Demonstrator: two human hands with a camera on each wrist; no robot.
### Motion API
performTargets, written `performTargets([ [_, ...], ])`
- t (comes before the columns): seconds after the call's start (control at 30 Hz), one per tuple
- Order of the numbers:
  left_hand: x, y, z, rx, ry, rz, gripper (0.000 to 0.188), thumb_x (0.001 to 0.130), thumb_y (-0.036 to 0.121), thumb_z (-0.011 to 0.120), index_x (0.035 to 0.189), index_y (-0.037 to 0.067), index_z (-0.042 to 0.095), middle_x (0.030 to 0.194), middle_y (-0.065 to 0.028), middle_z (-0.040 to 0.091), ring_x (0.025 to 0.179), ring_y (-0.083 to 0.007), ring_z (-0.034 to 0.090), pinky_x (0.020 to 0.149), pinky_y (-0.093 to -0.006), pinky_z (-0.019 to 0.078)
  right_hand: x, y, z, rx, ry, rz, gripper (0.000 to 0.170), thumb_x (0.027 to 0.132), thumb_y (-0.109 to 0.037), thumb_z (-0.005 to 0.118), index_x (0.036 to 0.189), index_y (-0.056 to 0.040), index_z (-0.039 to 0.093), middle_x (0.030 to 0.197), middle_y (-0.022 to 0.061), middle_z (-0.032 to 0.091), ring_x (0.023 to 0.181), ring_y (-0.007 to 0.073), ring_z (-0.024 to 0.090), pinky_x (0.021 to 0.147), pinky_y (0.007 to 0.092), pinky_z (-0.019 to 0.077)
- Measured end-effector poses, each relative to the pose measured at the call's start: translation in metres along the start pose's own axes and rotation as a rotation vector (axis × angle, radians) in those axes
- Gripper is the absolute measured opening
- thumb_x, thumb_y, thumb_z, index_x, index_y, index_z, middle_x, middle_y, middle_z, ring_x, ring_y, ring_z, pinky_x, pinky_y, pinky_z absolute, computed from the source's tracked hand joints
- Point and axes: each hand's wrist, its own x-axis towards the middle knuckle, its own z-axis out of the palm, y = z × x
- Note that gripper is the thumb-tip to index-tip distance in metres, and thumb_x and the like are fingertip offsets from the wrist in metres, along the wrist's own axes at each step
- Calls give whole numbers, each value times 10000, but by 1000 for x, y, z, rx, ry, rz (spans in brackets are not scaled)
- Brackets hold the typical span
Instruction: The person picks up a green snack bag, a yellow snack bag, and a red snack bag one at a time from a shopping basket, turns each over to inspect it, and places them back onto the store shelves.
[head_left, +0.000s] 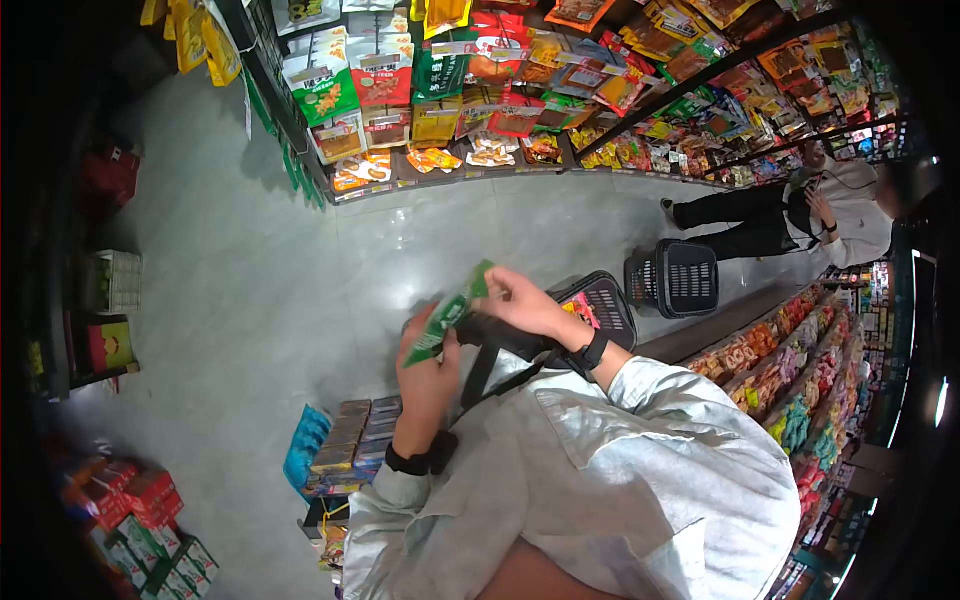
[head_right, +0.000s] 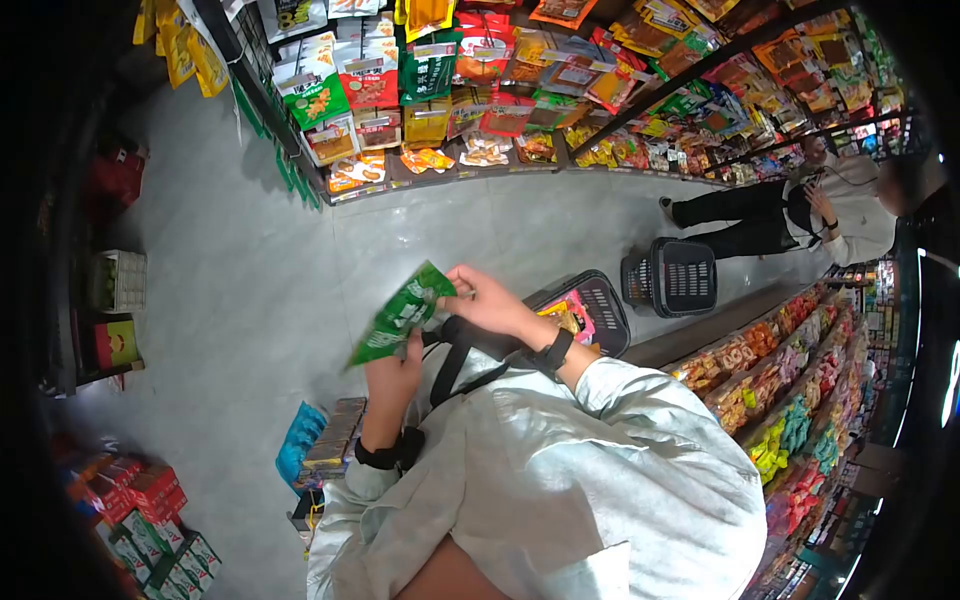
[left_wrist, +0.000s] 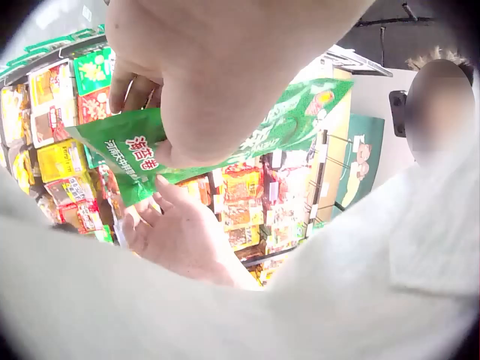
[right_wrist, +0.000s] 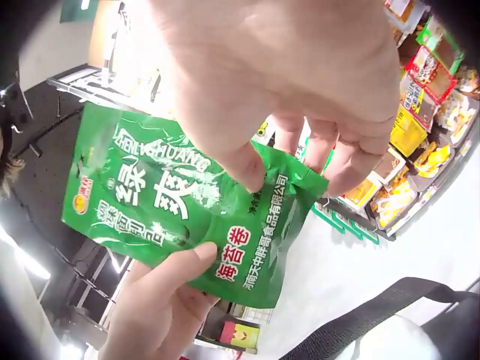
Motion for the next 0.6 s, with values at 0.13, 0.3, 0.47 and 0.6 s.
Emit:
performTargets([
  [0.13,15,8,-8,-195,-44,-168,175,905,26,630,1069,-8,682,988,-120,722,927,-217,678,827,-351,508,-12,-16,-4,10,-23,28,297,909,-160,731,1146,-49,590,1011,18,644,862,86,575,760,258,489],
  [0.3,28,11,-2,-146,-119,-234,173,912,85,645,1061,9,690,959,-164,725,878,-309,693,777,-388,520,-5,14,-15,56,-65,-63,293,902,-124,727,1125,-36,560,963,44,667,850,115,625,723,279,505],
  [0.47,46,27,17,-45,-115,-290,172,923,109,648,1064,21,692,940,-182,730,869,-346,706,759,-402,527,5,12,-46,-158,-96,-61,386,850,-176,741,1150,-13,563,957,198,676,821,319,682,735,404,529],
  [0.6,72,48,52,-72,-46,-404,290,931,68,657,1210,7,610,1035,-140,729,945,-223,698,835,-351,524,35,30,-88,-155,-148,-144,371,836,-142,730,1146,-4,580,956,217,674,833,339,680,729,402,525],
])
